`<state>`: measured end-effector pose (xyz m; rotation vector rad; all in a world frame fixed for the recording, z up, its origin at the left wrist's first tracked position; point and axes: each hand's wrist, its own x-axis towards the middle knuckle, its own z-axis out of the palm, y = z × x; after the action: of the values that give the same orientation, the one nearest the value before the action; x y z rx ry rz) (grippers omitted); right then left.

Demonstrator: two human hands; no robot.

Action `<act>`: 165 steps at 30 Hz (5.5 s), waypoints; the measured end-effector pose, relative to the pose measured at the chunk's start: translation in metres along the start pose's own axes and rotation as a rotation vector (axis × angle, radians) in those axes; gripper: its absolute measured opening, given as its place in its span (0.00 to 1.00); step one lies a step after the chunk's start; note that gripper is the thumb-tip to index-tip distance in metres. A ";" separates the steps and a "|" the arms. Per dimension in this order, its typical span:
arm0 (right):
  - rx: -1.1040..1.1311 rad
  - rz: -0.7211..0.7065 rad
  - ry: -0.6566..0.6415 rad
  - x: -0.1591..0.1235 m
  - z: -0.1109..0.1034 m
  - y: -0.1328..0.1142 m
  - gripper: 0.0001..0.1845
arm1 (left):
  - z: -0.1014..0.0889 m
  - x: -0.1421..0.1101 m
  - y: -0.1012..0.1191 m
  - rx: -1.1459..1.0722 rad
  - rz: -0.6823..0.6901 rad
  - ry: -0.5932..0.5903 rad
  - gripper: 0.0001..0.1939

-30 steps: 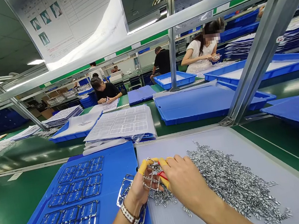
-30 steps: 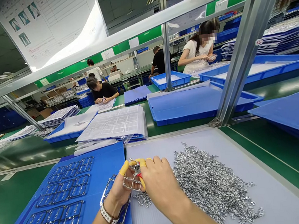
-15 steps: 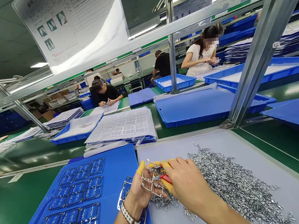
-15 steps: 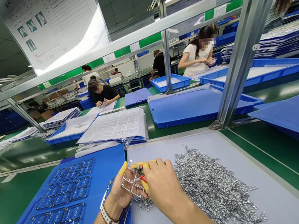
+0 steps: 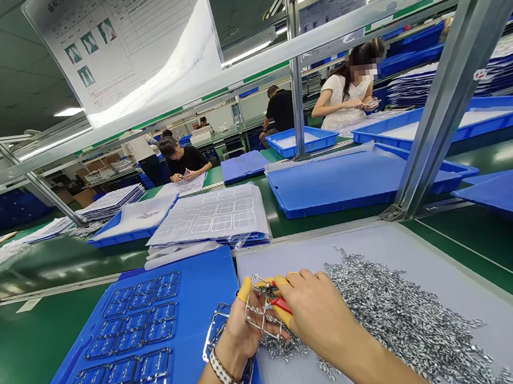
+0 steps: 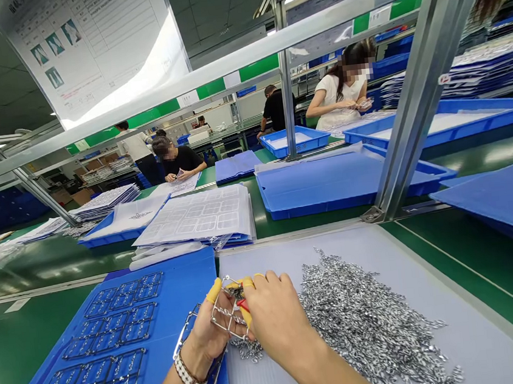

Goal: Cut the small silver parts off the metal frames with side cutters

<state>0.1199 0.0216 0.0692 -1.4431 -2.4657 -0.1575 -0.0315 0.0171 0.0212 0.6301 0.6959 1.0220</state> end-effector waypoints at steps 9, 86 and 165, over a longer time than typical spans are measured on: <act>-0.004 -0.002 -0.047 0.002 -0.005 0.000 0.15 | -0.003 0.000 -0.001 0.040 0.018 0.072 0.30; 0.047 0.079 -0.126 -0.105 0.023 0.050 0.18 | 0.032 -0.026 -0.087 -0.271 -0.159 0.062 0.31; 1.595 0.550 -0.056 -0.061 0.037 0.029 0.19 | 0.031 -0.021 -0.077 0.830 0.485 0.262 0.32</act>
<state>0.1660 -0.0066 0.0148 -1.0997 -1.2115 1.5240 0.0259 -0.0361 -0.0123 1.4515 1.2552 1.2626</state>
